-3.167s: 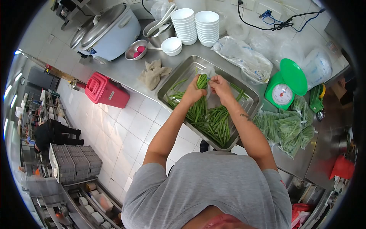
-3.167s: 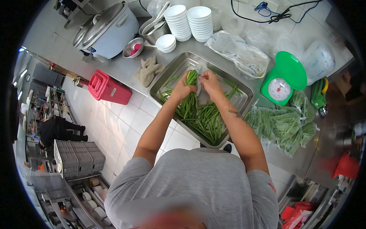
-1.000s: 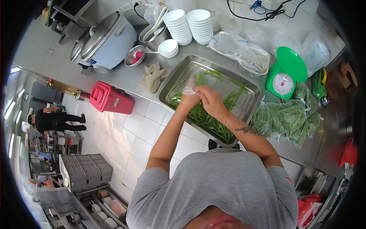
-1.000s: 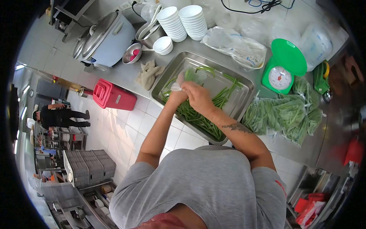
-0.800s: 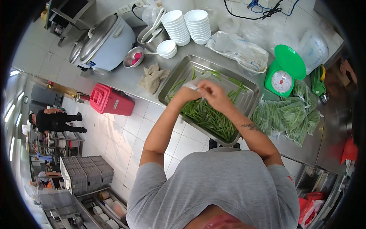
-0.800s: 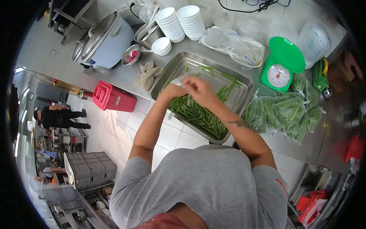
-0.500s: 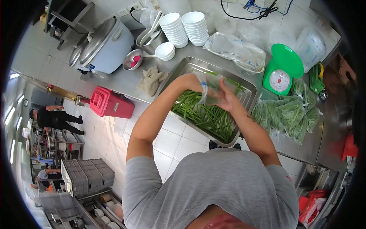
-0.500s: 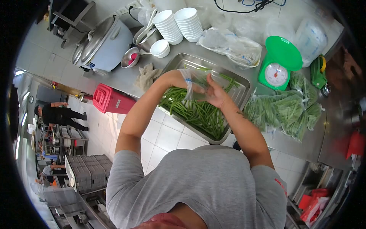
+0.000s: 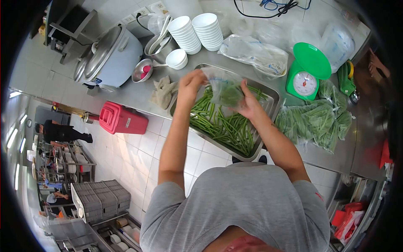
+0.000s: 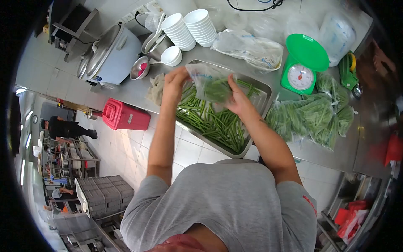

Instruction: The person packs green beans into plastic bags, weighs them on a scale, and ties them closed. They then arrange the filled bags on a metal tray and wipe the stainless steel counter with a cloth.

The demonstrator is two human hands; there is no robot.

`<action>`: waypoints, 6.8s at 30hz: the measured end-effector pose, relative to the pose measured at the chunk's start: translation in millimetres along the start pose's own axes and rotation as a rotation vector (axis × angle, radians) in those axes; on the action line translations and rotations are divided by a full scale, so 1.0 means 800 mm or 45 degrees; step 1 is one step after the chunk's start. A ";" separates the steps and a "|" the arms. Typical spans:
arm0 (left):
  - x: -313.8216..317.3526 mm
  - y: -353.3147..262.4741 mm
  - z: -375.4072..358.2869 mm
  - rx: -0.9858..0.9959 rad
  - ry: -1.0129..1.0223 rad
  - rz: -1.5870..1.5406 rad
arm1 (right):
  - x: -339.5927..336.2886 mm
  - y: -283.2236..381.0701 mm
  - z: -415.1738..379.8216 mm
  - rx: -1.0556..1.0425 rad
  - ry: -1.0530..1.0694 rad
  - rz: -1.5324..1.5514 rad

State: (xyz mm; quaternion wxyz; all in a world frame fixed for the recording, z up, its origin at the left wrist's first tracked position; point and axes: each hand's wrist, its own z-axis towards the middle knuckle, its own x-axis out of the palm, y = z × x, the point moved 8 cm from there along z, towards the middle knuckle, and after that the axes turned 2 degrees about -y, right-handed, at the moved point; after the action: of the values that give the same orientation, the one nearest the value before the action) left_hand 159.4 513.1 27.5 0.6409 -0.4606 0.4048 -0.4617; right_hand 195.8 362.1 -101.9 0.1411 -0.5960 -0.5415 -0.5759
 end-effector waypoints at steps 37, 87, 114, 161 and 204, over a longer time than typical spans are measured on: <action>0.074 0.042 -0.093 -0.394 0.177 0.415 | -0.008 0.274 -0.132 -0.555 -0.227 -0.633; -0.006 0.082 -0.052 0.018 -0.126 1.510 | -0.028 0.050 -0.099 -0.582 -0.007 -2.574; 0.068 0.118 -0.065 -0.138 0.276 1.859 | -0.032 0.059 -0.098 -0.730 -0.234 -2.604; 0.172 0.051 -0.016 -0.374 0.326 -0.061 | -0.025 0.118 -0.080 -0.908 -0.432 -1.270; -0.068 0.116 0.008 -0.532 -0.367 1.304 | -0.042 0.106 -0.140 -0.939 -0.541 -1.545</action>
State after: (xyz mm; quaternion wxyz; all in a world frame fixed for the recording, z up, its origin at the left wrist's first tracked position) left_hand 172.6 580.7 -55.0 0.7269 -0.3810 0.5677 0.0651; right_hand 212.9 225.2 -58.2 -0.5192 -0.2993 -0.5628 -0.5694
